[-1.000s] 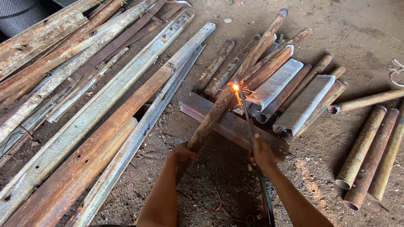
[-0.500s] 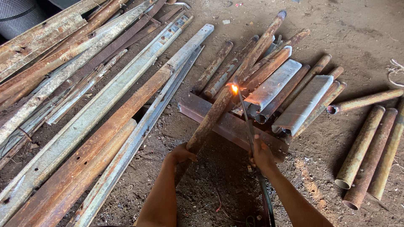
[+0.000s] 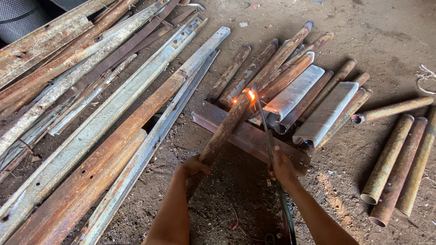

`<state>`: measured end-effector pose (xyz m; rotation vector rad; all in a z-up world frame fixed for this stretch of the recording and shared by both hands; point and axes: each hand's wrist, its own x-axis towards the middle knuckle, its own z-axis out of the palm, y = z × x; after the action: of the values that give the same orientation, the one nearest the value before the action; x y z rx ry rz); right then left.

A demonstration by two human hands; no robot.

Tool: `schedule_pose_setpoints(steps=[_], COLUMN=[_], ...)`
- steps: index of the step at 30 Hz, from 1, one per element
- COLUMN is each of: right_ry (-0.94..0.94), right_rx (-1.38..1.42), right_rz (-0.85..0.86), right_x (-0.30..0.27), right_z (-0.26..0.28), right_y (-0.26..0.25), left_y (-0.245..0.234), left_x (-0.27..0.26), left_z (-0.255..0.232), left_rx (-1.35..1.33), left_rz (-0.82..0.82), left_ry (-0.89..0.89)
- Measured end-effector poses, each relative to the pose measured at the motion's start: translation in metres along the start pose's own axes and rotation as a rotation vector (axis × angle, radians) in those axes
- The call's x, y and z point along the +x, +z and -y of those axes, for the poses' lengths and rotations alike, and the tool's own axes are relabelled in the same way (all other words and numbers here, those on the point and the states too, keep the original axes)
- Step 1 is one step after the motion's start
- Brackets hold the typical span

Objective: The person cuts metal pipes using a cutting torch, holding and turning the pipes by hand.

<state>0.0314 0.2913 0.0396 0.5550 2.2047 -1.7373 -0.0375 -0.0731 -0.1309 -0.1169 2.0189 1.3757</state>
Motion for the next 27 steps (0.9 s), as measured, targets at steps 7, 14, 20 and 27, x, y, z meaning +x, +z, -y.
schedule_pose_setpoints(steps=[7, 14, 20, 27], right_ry=[0.011, -0.011, -0.016, -0.004], right_rx=[0.05, -0.017, -0.04, -0.059], right_rz=[0.001, -0.014, -0.028, -0.115], right_x=[-0.002, -0.002, -0.008, -0.013], right_z=[0.004, 0.009, 0.01, 0.009], right_y=[0.0, -0.005, -0.014, -0.039], left_y=[-0.002, 0.003, 0.012, 0.019], left_x=[0.007, -0.019, -0.031, 0.009], left_z=[0.011, -0.014, -0.03, -0.066], left_rx=[-0.138, 0.034, 0.099, 0.296], left_rz=[0.066, 0.021, -0.022, -0.194], left_ry=[-0.011, -0.085, -0.047, 0.018])
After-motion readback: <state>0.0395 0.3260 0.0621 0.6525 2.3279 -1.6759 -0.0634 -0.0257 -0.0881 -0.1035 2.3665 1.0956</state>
